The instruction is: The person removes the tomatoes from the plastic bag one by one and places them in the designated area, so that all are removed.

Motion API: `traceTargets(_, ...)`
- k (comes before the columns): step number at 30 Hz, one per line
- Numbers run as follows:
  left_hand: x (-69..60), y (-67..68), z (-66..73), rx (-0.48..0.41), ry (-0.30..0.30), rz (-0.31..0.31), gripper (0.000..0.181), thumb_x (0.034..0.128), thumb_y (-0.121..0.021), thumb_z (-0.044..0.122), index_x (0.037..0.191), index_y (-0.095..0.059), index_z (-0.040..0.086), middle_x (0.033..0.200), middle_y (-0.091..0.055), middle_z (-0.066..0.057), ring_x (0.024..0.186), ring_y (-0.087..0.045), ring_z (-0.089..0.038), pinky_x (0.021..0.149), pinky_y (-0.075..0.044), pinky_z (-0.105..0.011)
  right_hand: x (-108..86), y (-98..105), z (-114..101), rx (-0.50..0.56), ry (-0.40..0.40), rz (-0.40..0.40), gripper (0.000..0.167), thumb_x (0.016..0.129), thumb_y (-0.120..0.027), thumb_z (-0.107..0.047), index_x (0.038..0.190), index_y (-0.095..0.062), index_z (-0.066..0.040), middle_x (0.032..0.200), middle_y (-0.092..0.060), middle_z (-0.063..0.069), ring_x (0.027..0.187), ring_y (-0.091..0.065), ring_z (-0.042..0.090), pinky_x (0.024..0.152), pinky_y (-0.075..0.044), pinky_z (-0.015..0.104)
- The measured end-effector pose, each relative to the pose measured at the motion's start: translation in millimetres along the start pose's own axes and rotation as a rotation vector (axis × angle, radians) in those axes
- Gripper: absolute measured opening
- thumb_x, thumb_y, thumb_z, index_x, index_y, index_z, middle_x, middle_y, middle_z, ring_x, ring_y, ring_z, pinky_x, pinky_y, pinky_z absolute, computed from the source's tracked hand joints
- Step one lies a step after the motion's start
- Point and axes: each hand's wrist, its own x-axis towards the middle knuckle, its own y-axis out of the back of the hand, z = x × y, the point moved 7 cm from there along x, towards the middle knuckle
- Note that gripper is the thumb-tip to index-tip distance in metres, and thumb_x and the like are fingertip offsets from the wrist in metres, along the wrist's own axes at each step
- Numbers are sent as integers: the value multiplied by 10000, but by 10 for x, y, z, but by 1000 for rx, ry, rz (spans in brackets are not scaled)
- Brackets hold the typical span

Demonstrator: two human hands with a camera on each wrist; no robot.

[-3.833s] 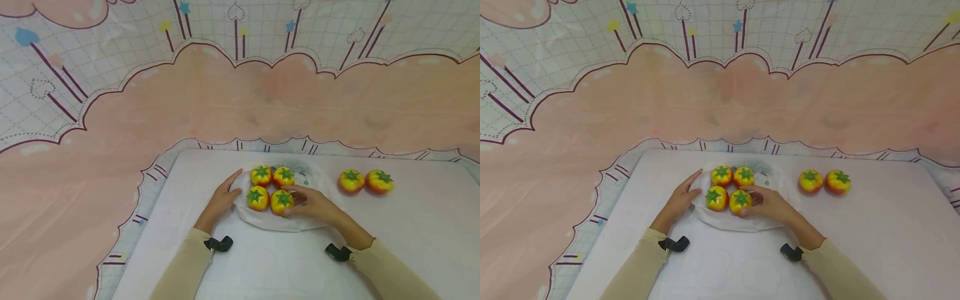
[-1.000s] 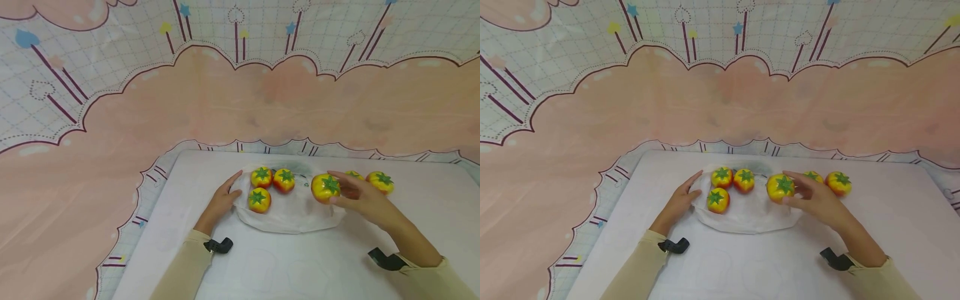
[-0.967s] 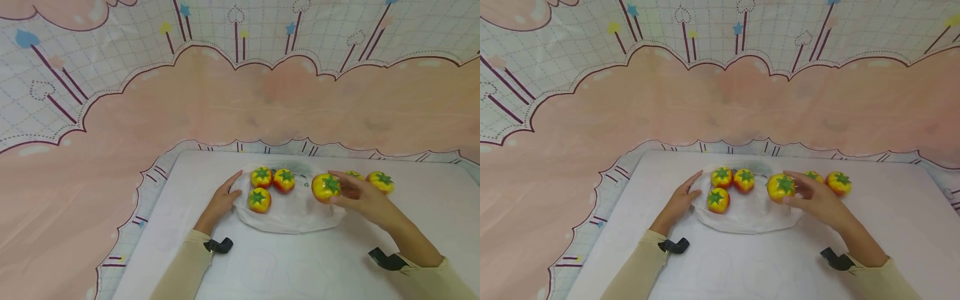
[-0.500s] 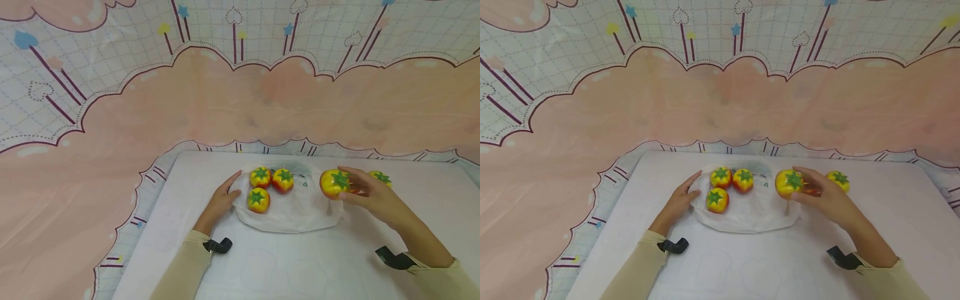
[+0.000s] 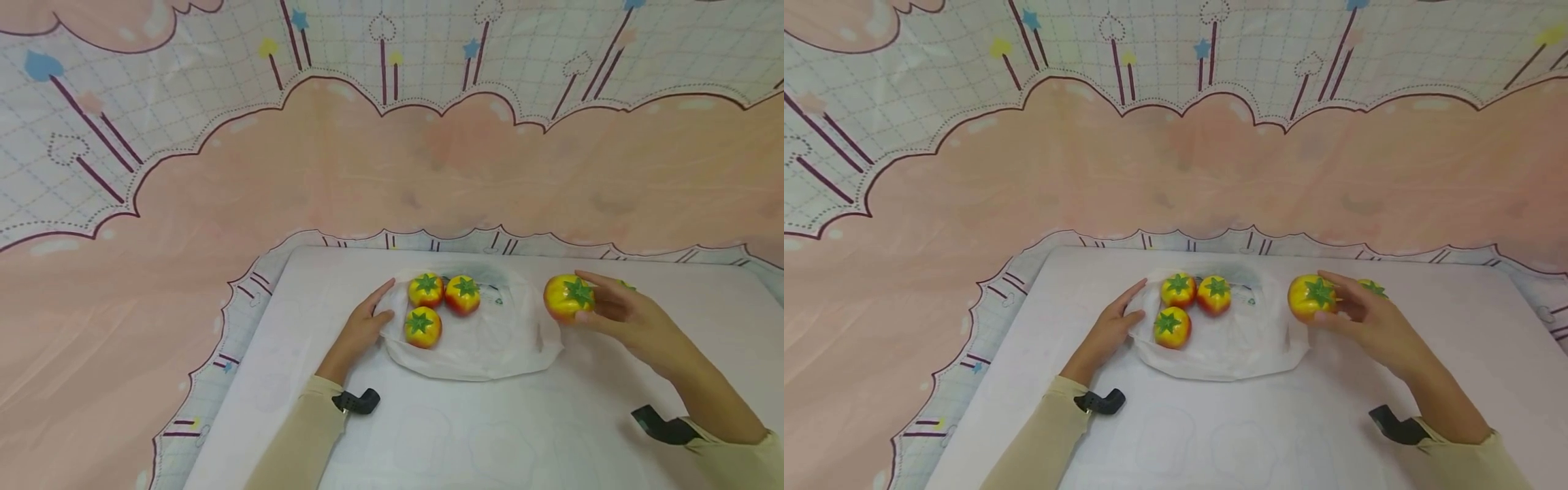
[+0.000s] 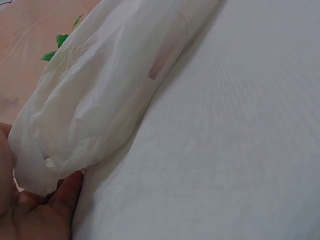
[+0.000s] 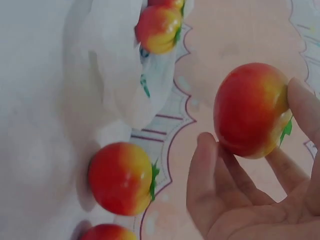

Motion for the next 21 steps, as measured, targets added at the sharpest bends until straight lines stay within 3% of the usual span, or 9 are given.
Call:
traceTargets(5, -13, -2, -7, 8, 9, 1, 592, 1023, -551, 213, 1501, -406, 531, 1664, -306, 127, 1575, -225, -177, 1286, -216, -479, -29, 53, 99, 7, -46, -4, 741, 1007, -641, -327, 1635, -252, -277, 1577, -314, 304, 1356, -426, 538, 895, -618, 314)
traceTargets(11, -7, 9, -24, 4, 3, 5, 591, 1024, -550, 208, 1498, -407, 531, 1659, -311, 136, 1575, -224, -173, 1289, -208, -476, -37, 96, 156, -21, -66, 15, 748, 1010, -633, -349, 1639, -233, -297, 1579, -311, 310, 1344, -435, 526, 872, -625, 311)
traceTargets(14, -9, 8, -39, 5, 13, 6, 588, 1025, -552, 210, 1494, -410, 535, 1659, -309, 139, 1577, -222, -176, 1287, -209, -481, -46, 118, 177, -38, -74, 23, 751, 1014, -622, -361, 1643, -216, -293, 1577, -316, 313, 1341, -430, 532, 940, -598, 480)
traceTargets(18, -13, 4, -34, 11, 19, 6, 587, 1025, -552, 210, 1493, -412, 536, 1659, -311, 139, 1577, -222, -174, 1287, -210, -481, -62, 167, 212, -50, -66, 43, 741, 1018, -618, -343, 1642, -219, -307, 1575, -317, 314, 1314, -440, 506, 900, -603, 287)
traceTargets(21, -11, 4, -18, 13, 14, 4, 589, 1024, -551, 208, 1496, -411, 531, 1657, -314, 140, 1575, -224, -170, 1288, -210, -476, -73, 206, 246, -50, -61, 54, 727, 1021, -618, -321, 1634, -229, -349, 1578, -310, 294, 1287, -467, 429, 759, -478, 46)
